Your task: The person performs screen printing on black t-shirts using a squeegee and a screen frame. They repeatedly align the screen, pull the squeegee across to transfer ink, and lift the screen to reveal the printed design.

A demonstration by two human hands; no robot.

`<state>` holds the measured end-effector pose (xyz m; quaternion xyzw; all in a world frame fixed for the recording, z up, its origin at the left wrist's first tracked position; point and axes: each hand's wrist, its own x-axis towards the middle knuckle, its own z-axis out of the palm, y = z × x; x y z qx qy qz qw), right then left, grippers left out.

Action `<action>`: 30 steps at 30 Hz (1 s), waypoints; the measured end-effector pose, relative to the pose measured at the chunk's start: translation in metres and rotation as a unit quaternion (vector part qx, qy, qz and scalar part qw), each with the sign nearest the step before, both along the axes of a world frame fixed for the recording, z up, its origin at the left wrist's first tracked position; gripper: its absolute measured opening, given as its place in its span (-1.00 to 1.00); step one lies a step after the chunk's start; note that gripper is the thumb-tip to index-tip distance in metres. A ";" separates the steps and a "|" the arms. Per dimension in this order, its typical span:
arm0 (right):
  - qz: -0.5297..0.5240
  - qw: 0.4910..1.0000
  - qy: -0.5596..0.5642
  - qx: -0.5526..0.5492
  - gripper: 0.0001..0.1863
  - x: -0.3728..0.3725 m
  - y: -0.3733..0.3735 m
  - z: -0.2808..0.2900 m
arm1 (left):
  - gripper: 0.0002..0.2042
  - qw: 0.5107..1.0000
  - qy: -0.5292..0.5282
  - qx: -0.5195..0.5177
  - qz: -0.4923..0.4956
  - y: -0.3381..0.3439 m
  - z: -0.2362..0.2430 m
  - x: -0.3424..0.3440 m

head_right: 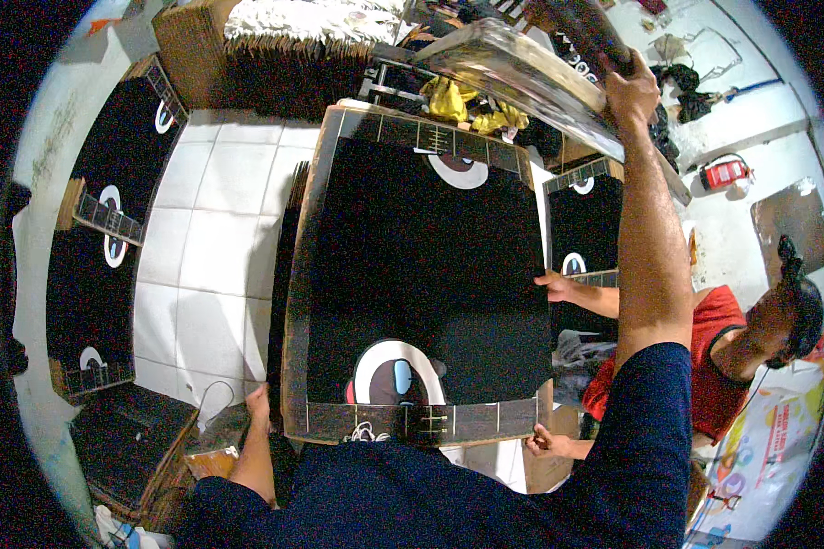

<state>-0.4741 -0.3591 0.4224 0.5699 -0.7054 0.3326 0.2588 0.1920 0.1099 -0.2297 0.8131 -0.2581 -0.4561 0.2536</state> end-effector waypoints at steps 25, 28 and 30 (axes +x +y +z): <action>-0.068 0.997 -0.006 0.024 -0.41 -0.017 -0.028 0.018 | -0.80 0.885 -0.313 -0.332 -0.094 -0.122 0.221 -0.034; -0.039 0.998 -0.014 0.042 -0.47 -0.005 -0.023 0.017 | -0.83 0.798 -0.359 -0.482 -0.042 -0.206 0.300 -0.084; -0.023 0.999 -0.013 0.040 -0.48 0.002 -0.019 0.016 | -0.84 0.776 -0.338 -0.533 -0.012 -0.237 0.361 -0.109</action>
